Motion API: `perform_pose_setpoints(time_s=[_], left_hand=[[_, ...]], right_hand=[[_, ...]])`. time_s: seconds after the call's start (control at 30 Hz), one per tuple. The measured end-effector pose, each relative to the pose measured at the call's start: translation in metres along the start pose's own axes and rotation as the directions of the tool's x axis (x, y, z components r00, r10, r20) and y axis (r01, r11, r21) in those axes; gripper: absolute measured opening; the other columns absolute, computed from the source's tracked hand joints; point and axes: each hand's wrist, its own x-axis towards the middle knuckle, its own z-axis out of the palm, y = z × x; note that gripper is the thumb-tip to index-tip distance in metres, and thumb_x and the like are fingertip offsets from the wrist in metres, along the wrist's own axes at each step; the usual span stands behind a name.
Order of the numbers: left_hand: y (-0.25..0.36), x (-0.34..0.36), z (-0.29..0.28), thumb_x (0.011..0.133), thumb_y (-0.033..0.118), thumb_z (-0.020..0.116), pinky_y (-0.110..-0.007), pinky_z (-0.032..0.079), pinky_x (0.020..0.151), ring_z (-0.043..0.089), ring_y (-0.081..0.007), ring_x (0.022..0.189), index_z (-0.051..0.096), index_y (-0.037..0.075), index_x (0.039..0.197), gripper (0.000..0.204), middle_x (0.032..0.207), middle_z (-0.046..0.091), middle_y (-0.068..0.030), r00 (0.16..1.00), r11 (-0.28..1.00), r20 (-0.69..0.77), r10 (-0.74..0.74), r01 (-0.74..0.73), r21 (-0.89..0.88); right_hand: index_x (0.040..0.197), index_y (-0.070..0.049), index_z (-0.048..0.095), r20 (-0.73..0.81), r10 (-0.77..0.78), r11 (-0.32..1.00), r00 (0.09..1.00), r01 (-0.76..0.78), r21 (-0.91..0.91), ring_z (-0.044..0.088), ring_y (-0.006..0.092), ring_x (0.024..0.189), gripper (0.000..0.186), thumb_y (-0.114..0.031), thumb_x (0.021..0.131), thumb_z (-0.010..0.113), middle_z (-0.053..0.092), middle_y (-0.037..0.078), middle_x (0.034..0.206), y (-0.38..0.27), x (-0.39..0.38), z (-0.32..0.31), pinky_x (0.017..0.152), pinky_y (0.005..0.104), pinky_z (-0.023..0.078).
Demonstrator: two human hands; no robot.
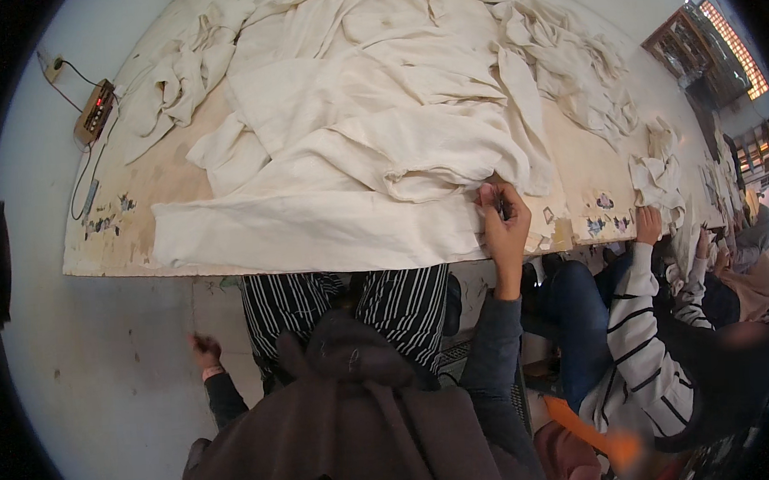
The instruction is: The person uses shears to cut a white fabric garment on a work table. They repeatedly lift, fold, and trim sections of the fabric, removing small pieces and placing them aside. The person continues cutting along seams and edges throughout the clip.
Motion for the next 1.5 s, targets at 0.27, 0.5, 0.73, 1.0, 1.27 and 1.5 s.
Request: perform_pose_setpoints(time_s=[0.27,0.5,0.73,1.0,1.27,1.5], left_hand=[[-0.043,0.003,-0.044,0.104,0.049,0.051,-0.039,0.045,0.11,0.061,-0.0289,0.128,0.055,0.001,0.145,0.063,0.142,0.062,-0.0182,0.914,0.842,0.136,-0.383,0.284,0.46],[0.17,0.071,-0.044,0.105,0.04,0.056,-0.041,0.024,0.122,0.038,-0.0268,0.147,0.034,-0.001,0.154,0.068,0.163,0.035,-0.0148,0.866,0.395,-0.1,-0.49,0.118,-0.911],[0.344,0.055,-0.092,0.1,0.023,0.068,-0.038,0.041,0.107,0.056,-0.0239,0.123,0.052,-0.002,0.134,0.045,0.137,0.058,-0.0144,0.735,0.813,-0.669,-0.108,-0.322,-0.486],[0.386,0.023,-0.082,0.085,0.009,0.076,-0.038,0.047,0.094,0.068,-0.0258,0.096,0.069,0.006,0.111,0.027,0.095,0.073,-0.0087,0.748,0.668,-0.251,0.614,-0.663,-0.338],[0.501,-0.044,-0.091,0.071,0.015,0.085,-0.043,0.04,0.107,0.057,-0.0274,0.125,0.062,0.016,0.131,0.064,0.136,0.063,-0.0061,0.45,0.422,-0.052,0.891,-0.867,-0.265],[0.491,-0.046,-0.063,0.067,0.005,0.077,-0.04,0.049,0.094,0.069,-0.0272,0.09,0.071,0.015,0.101,0.036,0.096,0.074,-0.0038,0.161,0.245,0.208,0.965,-0.836,-0.49]], right_hand=[[0.098,-0.006,0.07,0.06,-0.385,0.824,0.921,0.372,-0.428,0.058,0.017,0.065,0.031,-0.006,0.07,0.083,0.066,0.006,0.083,-0.046,-0.034,0.025,0.061,0.0293,0.045],[0.102,-0.011,0.071,0.39,-0.617,0.33,0.683,0.675,-0.66,0.063,0.0177,0.068,0.04,-0.004,0.063,0.076,0.07,0.001,0.097,-0.065,-0.03,0.067,0.056,0.0311,0.041],[0.089,-0.009,0.07,0.221,-0.685,0.525,0.694,0.681,-0.51,0.061,0.017,0.063,0.019,-0.01,0.073,0.079,0.07,0.003,0.085,-0.064,-0.06,0.046,0.054,0.0319,0.037],[0.103,-0.011,0.07,0.126,-0.383,0.681,0.915,0.372,-0.63,0.064,0.0283,0.072,0.032,-0.015,0.072,0.077,0.067,0.004,0.094,-0.08,-0.044,0.069,0.062,0.0374,0.048],[0.104,-0.003,0.072,0.87,-0.154,0.981,0.469,0.179,0.077,0.071,0.0313,0.094,0.042,0.007,0.065,0.062,0.072,0.012,0.104,-0.118,-0.068,0.023,0.084,0.0353,0.055],[0.093,0.001,0.071,0.639,-0.139,0.984,0.756,0.032,0.176,0.071,0.022,0.094,0.018,0.008,0.076,0.067,0.075,0.01,0.099,-0.121,-0.044,0.008,0.084,0.0334,0.055]])
